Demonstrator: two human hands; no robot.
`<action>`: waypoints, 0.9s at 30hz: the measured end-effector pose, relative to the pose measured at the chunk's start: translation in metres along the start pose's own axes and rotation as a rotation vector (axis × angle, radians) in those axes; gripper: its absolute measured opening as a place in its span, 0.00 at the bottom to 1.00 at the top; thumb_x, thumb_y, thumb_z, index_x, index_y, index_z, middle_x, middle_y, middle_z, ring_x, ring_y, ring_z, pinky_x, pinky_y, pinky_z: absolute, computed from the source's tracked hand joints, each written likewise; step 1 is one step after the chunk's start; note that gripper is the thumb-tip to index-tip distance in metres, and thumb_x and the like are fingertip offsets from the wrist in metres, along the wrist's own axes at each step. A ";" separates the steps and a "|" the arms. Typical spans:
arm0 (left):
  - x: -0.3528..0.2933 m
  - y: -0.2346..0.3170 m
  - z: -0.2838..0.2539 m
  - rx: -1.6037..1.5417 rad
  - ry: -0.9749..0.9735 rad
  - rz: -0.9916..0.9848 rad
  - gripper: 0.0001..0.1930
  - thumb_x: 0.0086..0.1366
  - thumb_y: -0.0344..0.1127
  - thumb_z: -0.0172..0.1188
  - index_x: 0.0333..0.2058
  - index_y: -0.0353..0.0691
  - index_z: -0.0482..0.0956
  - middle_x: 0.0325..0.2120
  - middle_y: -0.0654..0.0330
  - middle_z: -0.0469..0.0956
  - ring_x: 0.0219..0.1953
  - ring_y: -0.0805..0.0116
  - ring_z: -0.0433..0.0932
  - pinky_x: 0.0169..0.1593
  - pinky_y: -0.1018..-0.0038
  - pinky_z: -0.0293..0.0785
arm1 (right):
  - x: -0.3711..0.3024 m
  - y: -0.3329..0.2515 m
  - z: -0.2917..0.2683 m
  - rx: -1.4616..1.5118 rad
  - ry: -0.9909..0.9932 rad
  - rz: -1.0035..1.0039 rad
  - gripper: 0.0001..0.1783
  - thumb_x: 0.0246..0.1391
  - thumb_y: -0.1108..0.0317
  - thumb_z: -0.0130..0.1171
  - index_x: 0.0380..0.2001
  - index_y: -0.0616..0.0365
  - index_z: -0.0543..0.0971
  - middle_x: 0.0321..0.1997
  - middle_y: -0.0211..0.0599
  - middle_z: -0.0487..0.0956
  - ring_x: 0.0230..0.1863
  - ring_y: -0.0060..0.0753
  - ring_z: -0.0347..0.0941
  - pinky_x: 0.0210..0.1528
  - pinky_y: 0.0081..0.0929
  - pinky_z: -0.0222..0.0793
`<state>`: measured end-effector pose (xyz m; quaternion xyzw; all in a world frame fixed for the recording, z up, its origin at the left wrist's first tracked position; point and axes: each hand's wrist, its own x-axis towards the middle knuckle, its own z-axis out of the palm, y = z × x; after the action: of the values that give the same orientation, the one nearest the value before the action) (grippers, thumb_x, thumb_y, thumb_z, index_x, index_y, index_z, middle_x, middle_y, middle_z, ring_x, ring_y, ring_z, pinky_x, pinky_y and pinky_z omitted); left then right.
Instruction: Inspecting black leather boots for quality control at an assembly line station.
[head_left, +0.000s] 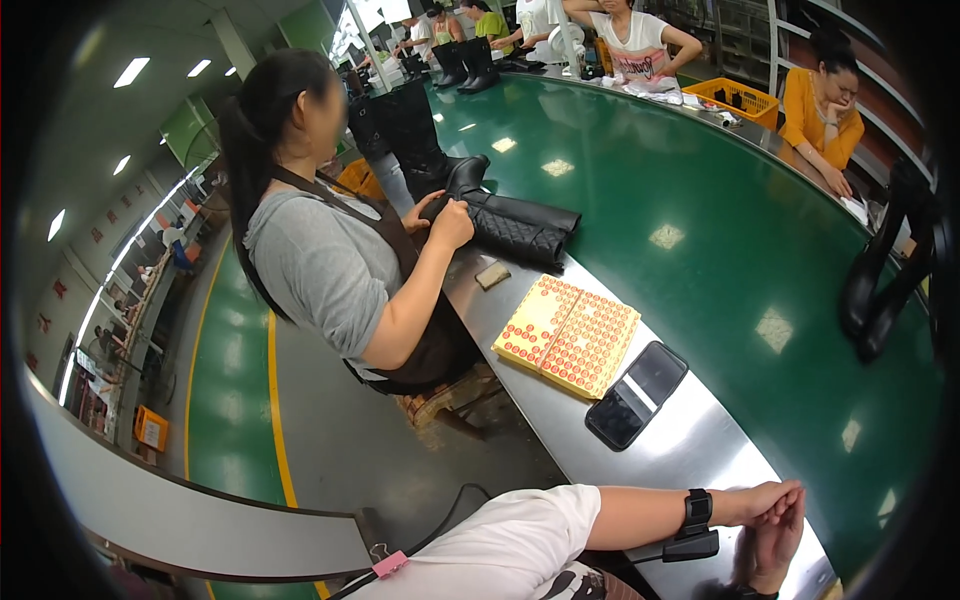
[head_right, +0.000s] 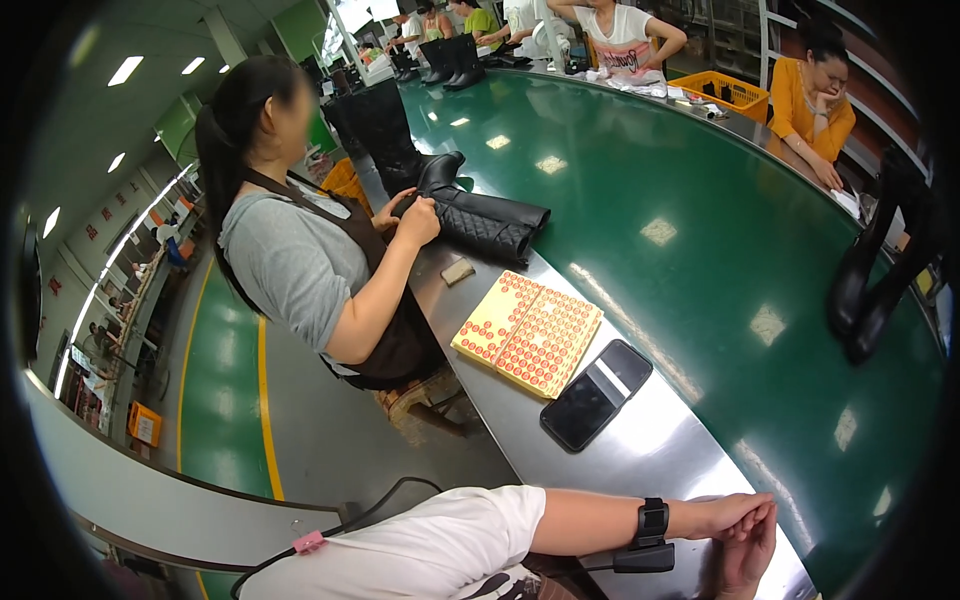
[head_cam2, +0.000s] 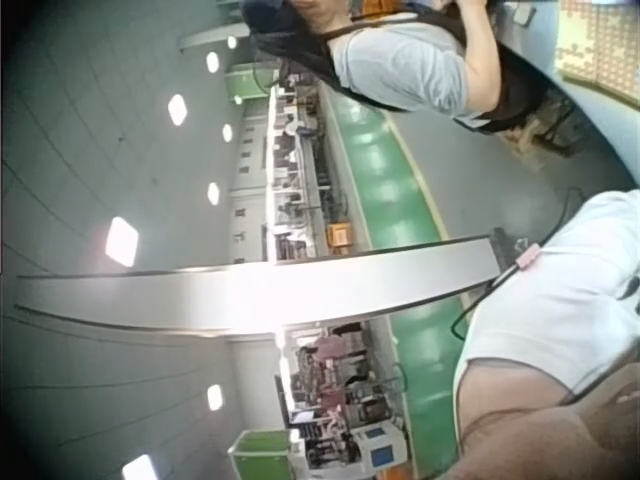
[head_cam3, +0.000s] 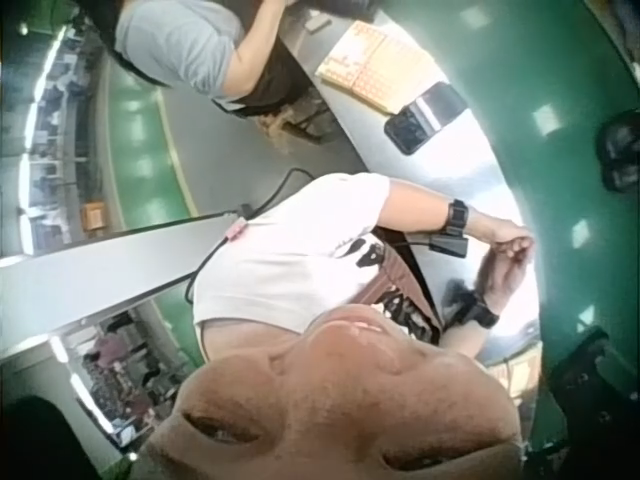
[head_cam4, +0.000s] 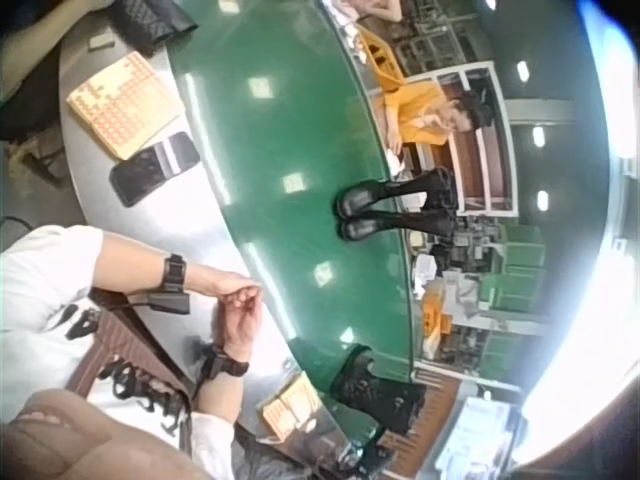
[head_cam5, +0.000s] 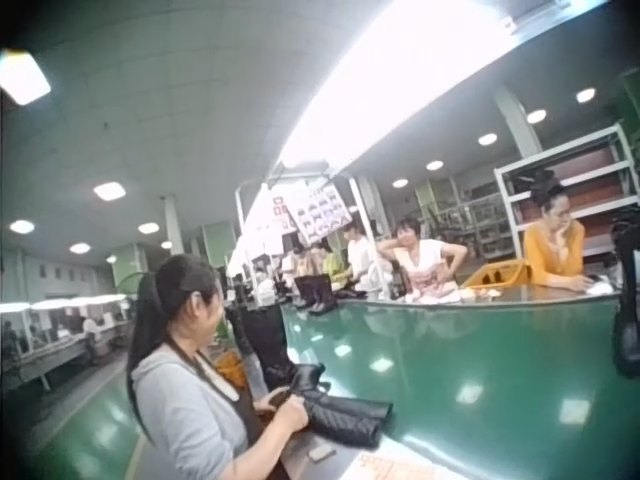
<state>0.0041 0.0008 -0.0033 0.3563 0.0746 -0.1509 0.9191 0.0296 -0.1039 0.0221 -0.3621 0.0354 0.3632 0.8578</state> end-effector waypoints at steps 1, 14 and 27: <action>0.000 0.000 0.000 0.006 -0.004 0.003 0.22 0.69 0.54 0.36 0.21 0.47 0.61 0.13 0.70 0.56 0.17 0.79 0.55 0.21 0.83 0.55 | 0.000 0.000 0.000 0.000 -0.005 -0.006 0.16 0.67 0.58 0.36 0.26 0.52 0.64 0.20 0.26 0.61 0.19 0.17 0.56 0.24 0.17 0.56; 0.006 0.002 -0.005 -0.108 0.003 -0.019 0.18 0.68 0.50 0.40 0.20 0.50 0.61 0.13 0.74 0.57 0.15 0.82 0.56 0.21 0.84 0.56 | 0.004 -0.002 -0.004 -0.005 -0.186 0.030 0.15 0.66 0.58 0.37 0.27 0.52 0.65 0.21 0.27 0.62 0.23 0.21 0.59 0.28 0.20 0.59; 0.003 0.003 -0.005 -0.105 0.141 -0.011 0.22 0.70 0.47 0.37 0.17 0.47 0.65 0.11 0.73 0.64 0.14 0.82 0.61 0.21 0.85 0.58 | -0.005 -0.008 0.005 -0.110 -0.211 0.036 0.13 0.65 0.63 0.42 0.39 0.60 0.72 0.23 0.25 0.68 0.25 0.19 0.64 0.29 0.17 0.64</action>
<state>0.0078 0.0056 -0.0054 0.3169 0.1490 -0.1264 0.9281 0.0301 -0.1073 0.0315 -0.3676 -0.0684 0.4159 0.8290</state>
